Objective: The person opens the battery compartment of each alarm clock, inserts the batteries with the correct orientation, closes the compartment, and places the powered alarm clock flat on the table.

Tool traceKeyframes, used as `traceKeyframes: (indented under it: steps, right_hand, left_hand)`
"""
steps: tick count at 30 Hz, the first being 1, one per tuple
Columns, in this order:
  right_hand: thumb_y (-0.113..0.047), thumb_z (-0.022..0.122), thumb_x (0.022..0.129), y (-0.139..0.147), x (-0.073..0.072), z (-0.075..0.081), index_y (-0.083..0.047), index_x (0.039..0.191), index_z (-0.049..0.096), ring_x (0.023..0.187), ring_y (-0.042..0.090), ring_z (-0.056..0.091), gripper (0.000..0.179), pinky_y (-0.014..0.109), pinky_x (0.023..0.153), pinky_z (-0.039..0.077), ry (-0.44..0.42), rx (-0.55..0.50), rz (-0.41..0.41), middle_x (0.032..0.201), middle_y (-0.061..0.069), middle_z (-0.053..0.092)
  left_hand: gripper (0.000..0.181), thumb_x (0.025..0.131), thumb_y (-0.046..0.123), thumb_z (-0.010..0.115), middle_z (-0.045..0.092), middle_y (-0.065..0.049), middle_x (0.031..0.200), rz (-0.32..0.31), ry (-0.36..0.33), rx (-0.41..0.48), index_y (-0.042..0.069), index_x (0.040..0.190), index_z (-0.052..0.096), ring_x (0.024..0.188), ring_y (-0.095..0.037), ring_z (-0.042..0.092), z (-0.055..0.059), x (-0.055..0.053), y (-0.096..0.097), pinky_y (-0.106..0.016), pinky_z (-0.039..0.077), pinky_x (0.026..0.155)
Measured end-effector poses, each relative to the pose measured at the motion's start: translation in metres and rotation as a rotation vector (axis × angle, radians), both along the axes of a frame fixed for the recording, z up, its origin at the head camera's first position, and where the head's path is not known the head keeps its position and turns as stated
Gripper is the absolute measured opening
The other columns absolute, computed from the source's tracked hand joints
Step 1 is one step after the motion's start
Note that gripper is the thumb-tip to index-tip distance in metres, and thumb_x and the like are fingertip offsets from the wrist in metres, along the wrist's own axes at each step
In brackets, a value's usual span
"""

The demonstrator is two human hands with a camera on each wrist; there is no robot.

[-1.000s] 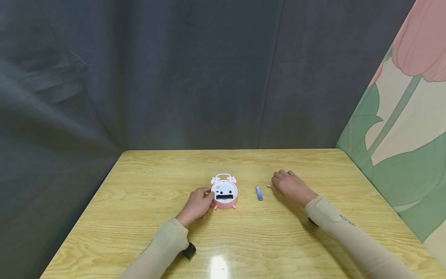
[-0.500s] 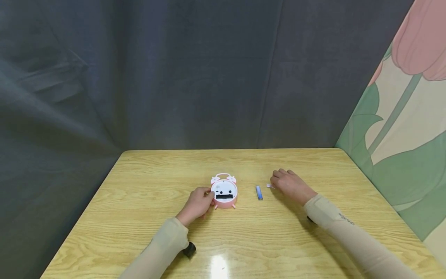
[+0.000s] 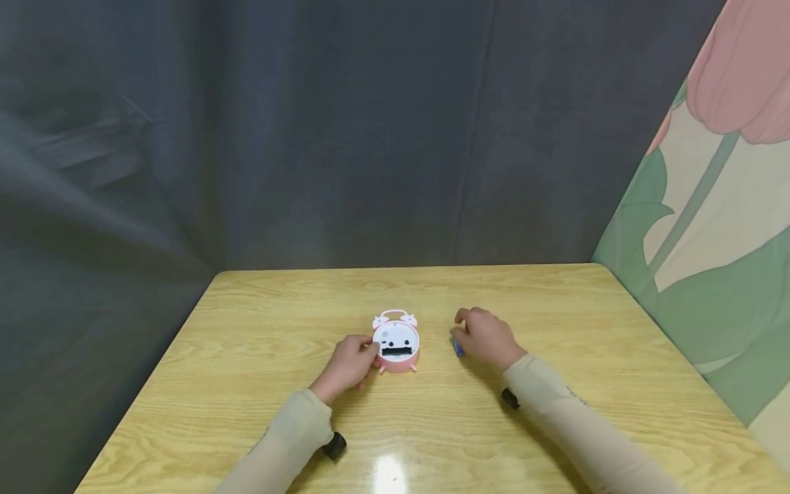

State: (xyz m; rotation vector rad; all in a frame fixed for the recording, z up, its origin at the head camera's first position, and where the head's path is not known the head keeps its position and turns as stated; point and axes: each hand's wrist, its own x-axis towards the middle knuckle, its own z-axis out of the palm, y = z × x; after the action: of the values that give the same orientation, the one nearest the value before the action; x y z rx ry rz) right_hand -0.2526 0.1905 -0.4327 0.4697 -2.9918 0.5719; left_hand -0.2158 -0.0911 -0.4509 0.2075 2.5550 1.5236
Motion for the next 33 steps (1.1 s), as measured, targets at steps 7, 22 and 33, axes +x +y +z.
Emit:
traceKeyframes:
  steps: [7, 22, 33]
  right_hand:
    - [-0.03, 0.061, 0.096, -0.01, 0.0, -0.004, 0.0, 0.11, 0.066, 0.074, 0.02, 0.059, 0.033, 0.038, 0.061, 0.051, -0.115, 0.01, -0.078, 0.089, 0.008, 0.067]
    - [-0.01, 0.055, 0.09, -0.014, 0.0, -0.003, -0.009, 0.089, 0.063, 0.057, 0.019, 0.051, 0.008, 0.03, 0.049, 0.04, -0.161, 0.029, -0.109, 0.068, 0.002, 0.058]
    - [-0.012, 0.057, 0.095, -0.02, 0.002, 0.003, -0.006, 0.102, 0.066, 0.052, 0.014, 0.049, 0.013, 0.028, 0.048, 0.039, -0.116, -0.084, -0.042, 0.064, -0.001, 0.058]
  left_hand:
    - [0.026, 0.1, 0.015, 0.049, 0.061, -0.011, 0.063, 0.008, 0.019, -0.006, -0.002, 0.107, 0.068, 0.034, -0.01, 0.043, 0.0, 0.0, 0.0, -0.024, 0.04, 0.034]
    - [0.027, 0.1, 0.014, 0.048, 0.063, -0.012, 0.069, 0.001, 0.0, 0.014, -0.003, 0.109, 0.066, 0.036, -0.009, 0.042, 0.001, 0.001, 0.002, -0.023, 0.04, 0.035]
    - [0.026, 0.099, 0.014, 0.048, 0.063, -0.012, 0.068, 0.001, 0.005, 0.018, -0.003, 0.107, 0.066, 0.036, -0.01, 0.042, 0.001, 0.001, 0.001, -0.024, 0.041, 0.035]
